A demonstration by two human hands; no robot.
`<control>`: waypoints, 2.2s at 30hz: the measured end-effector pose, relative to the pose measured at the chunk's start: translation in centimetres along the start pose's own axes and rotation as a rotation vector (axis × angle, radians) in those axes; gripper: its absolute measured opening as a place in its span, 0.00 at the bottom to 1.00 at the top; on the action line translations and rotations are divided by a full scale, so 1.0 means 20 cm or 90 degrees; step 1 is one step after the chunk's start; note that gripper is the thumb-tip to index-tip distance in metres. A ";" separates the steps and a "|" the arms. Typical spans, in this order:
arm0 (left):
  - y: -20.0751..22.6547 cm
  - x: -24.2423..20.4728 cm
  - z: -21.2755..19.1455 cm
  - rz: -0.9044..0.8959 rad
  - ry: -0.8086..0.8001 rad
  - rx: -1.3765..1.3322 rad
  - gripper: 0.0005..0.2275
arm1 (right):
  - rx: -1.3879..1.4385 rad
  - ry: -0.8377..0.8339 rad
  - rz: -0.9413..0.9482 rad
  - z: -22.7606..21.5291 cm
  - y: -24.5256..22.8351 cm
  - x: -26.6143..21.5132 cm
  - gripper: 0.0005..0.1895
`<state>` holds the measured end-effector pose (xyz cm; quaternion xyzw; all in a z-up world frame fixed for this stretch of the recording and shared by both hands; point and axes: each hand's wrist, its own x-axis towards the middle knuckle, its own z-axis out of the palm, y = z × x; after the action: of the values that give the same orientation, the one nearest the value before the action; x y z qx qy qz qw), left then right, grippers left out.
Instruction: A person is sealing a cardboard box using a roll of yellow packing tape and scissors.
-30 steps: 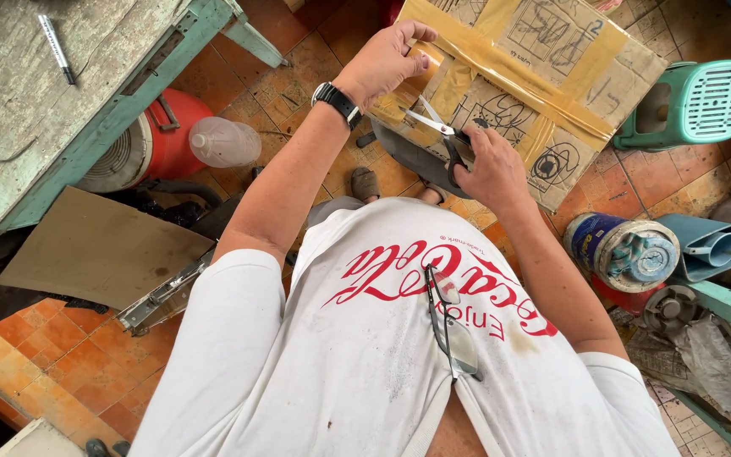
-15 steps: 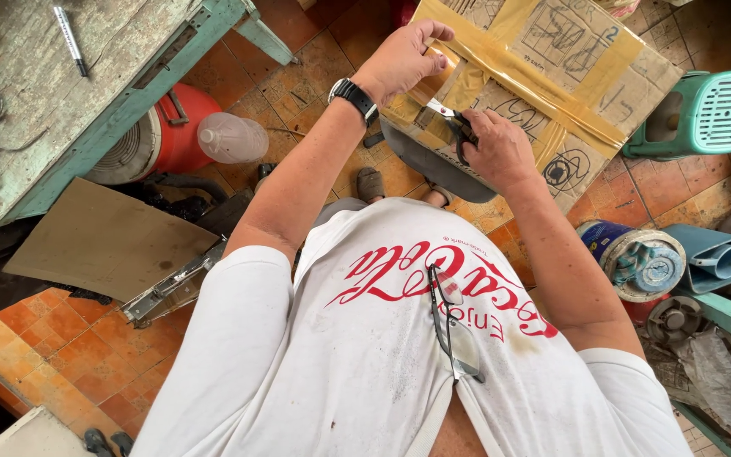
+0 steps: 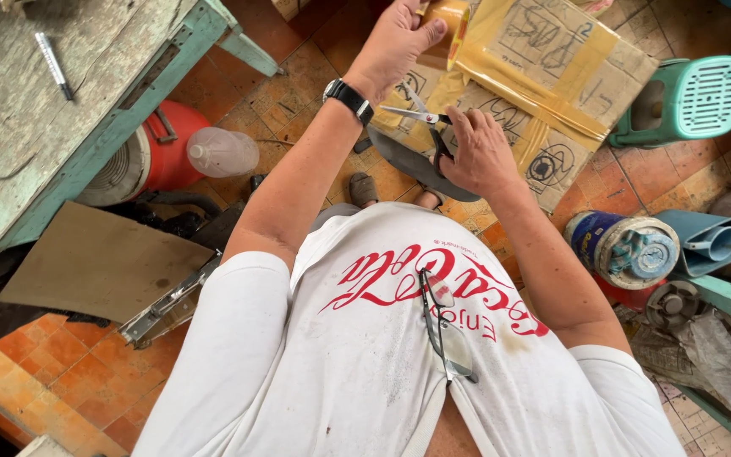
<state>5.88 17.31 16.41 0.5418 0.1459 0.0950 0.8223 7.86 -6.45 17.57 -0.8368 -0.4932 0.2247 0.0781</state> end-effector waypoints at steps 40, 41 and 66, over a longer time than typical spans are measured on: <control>-0.05 -1.26 -0.49 0.075 0.369 -0.020 0.19 | -0.119 0.122 -0.025 0.06 -0.12 0.36 0.57; -0.05 -1.27 -0.49 0.065 0.378 -0.019 0.19 | -0.107 0.027 -0.003 -0.01 -0.23 0.30 0.57; -0.13 -1.27 -0.54 0.088 0.385 -0.059 0.22 | -0.117 0.324 -0.243 0.51 -0.13 0.06 0.25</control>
<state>-21.65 17.66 13.45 0.4598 0.3420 0.3142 0.7569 1.71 -5.11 8.98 -0.7620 -0.6241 -0.0558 0.1636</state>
